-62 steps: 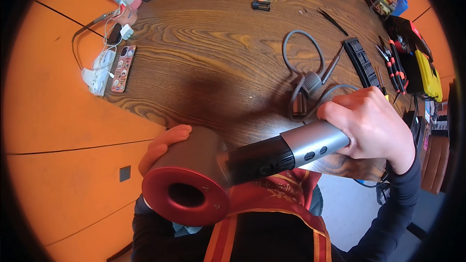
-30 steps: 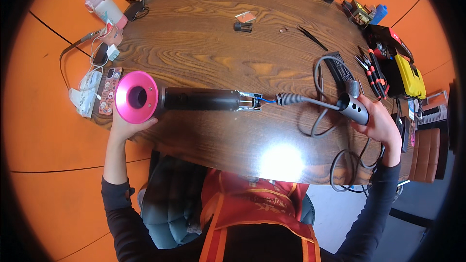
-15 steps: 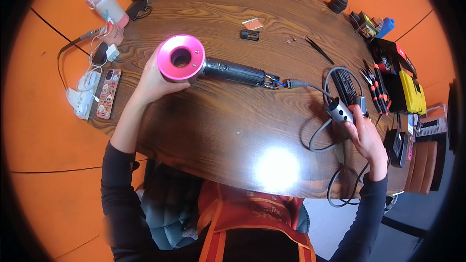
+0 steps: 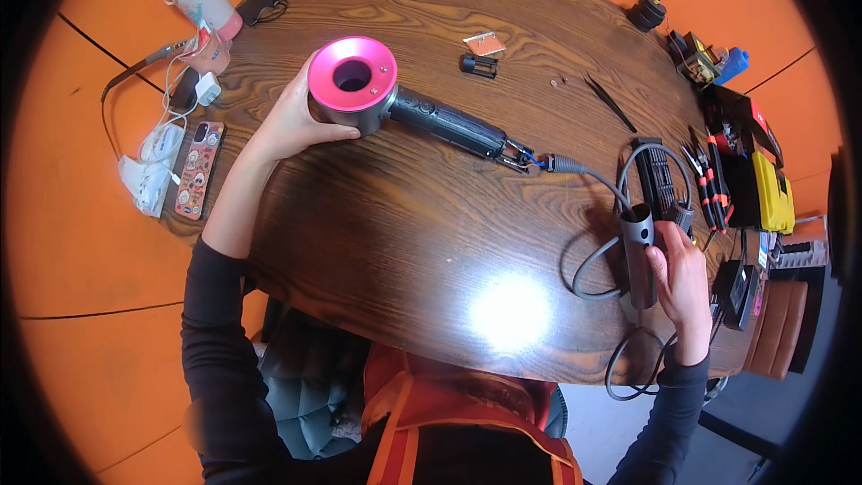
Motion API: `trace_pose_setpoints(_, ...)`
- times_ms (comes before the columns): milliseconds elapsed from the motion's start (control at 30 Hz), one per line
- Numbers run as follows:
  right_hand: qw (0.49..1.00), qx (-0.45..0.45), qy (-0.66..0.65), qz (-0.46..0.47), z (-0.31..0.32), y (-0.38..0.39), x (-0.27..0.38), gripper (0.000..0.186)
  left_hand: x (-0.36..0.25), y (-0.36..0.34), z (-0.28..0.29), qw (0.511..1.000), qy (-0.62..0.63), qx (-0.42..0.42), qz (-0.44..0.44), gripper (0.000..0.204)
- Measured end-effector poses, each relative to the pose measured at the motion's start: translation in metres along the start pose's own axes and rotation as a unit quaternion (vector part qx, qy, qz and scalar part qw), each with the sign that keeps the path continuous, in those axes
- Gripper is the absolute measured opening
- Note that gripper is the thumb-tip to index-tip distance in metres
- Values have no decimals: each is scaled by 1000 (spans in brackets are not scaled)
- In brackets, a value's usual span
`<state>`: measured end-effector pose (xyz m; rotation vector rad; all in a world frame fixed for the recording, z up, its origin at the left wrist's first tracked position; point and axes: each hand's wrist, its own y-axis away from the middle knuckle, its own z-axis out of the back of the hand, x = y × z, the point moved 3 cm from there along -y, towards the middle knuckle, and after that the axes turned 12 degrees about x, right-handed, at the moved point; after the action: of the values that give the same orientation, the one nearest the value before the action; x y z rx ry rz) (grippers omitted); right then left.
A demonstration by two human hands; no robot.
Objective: The person disassembles a hairdryer by removing screws and detaching the handle from the main body. They use a screwdriver to remove screws from the handle and body, then separate the components and inspect the internal wiring.
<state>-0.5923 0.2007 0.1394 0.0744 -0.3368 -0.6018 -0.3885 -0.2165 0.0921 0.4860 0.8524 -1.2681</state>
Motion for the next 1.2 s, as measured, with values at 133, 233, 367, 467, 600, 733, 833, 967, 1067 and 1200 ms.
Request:
trace_pose_setpoints(133,994,-108,3,10,2,1,21,16,1,3,-4,999,31,-27,-2,96)
trace_pose_setpoints(233,982,-168,32,85,5,-3,40,15,3,9,-12,993,103,-52,-12,92)
trace_pose_setpoints(367,975,-149,47,159,-2,-10,64,15,6,17,-25,982,145,-121,-17,84)
trace_pose_setpoints(467,976,-111,54,180,-8,-18,74,15,8,23,-35,971,182,-152,21,80)
trace_pose_setpoints(600,971,-120,68,193,-6,-23,74,15,1,36,-45,952,224,-205,34,78)
trace_pose_setpoints(733,971,-125,71,192,-3,-21,67,15,-12,53,-60,936,221,-264,76,70)
trace_pose_setpoints(833,973,-127,65,184,0,-19,62,14,-25,69,-76,893,312,-306,105,55)
trace_pose_setpoints(967,974,-159,35,160,13,-22,50,10,-43,69,-93,856,441,-231,138,34)
trace_pose_setpoints(1067,980,-162,-36,111,30,-41,28,6,-51,43,-101,834,522,-129,122,32)
trace_pose_setpoints(1200,987,-132,-42,88,40,-100,-12,11,-53,0,-111,789,584,-119,150,32)
